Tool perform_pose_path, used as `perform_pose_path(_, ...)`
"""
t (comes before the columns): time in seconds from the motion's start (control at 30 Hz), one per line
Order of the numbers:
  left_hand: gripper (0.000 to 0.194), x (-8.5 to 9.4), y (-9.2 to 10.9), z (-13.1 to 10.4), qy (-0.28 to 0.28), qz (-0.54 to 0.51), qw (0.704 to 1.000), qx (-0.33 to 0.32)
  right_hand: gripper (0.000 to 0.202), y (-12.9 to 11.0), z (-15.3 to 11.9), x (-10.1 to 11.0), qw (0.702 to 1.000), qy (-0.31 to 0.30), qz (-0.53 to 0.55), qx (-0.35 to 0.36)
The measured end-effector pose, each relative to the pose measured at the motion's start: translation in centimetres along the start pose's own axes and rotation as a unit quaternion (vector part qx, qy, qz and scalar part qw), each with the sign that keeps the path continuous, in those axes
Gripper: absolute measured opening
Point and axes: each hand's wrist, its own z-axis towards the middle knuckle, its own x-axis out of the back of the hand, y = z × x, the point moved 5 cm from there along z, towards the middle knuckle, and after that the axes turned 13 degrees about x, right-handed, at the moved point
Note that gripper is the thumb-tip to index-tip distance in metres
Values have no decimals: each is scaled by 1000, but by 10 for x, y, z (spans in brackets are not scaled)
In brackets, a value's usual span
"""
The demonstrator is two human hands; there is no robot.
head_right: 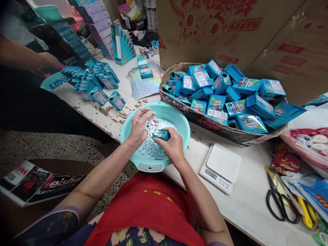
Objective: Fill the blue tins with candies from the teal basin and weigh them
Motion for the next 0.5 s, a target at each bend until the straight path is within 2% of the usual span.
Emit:
perform_pose_path(0.17,32,-6,0,-3,-33,19,999,8,40,3,0,6,1000,5,10,-10)
perform_pose_path(0.5,28,-12,0,-8,-42,23,999,-3,38,5,2,5,999,16,31,-16)
